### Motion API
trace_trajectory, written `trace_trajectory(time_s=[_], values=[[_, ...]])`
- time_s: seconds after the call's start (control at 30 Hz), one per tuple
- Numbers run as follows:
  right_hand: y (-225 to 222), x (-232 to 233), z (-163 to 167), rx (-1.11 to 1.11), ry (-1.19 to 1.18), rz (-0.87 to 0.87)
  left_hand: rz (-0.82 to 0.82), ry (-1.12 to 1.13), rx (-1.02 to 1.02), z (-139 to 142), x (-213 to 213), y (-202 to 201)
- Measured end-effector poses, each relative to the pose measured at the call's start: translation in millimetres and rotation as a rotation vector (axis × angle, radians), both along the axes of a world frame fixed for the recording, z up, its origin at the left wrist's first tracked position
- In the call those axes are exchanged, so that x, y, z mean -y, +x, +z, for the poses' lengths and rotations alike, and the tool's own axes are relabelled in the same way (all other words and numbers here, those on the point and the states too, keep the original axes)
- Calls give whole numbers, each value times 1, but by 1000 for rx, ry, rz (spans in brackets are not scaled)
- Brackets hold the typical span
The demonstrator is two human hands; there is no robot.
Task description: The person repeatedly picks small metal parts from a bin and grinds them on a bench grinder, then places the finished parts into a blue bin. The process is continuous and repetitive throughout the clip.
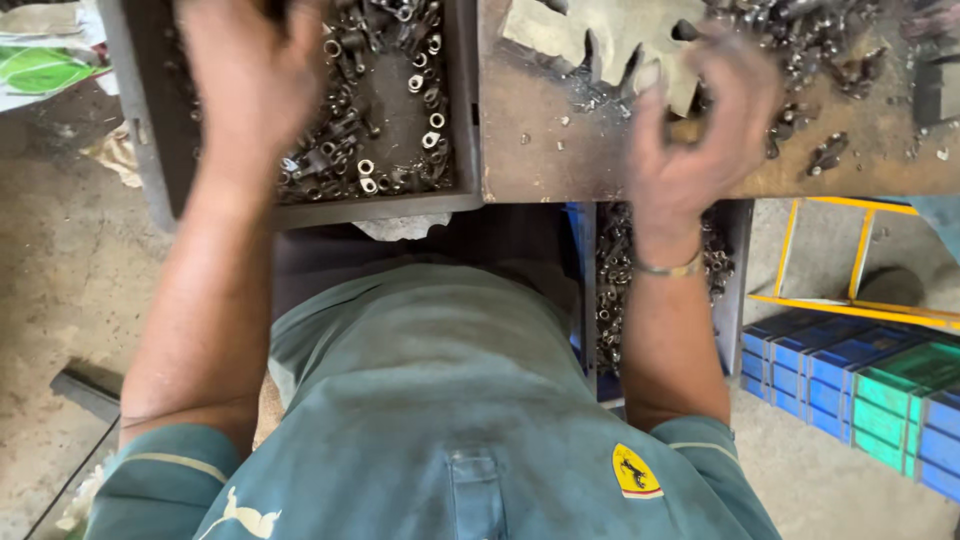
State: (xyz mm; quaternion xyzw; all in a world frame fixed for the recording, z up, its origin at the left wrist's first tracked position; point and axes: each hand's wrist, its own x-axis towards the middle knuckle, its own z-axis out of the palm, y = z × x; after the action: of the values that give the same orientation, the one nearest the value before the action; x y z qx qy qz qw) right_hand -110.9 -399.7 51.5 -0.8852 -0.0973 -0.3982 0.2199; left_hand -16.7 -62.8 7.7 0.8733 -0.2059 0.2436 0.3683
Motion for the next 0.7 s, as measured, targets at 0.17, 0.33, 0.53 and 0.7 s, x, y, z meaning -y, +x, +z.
trace_trajectory(time_s=[0.17, 0.33, 0.53, 0.7], values=[[-5, -49, 0, -159, 4, 341, -390, -909, -810, 15, 76, -48], [-4, -58, 7, -156, 11, 371, -476, -1013, -892, 12, 105, -54], [3, -34, 11, -165, -79, 182, -540, -636, -725, 8, 90, -40], [48, 12, 3, -250, 158, 24, -106, 126, -36, -14, 28, -25]])
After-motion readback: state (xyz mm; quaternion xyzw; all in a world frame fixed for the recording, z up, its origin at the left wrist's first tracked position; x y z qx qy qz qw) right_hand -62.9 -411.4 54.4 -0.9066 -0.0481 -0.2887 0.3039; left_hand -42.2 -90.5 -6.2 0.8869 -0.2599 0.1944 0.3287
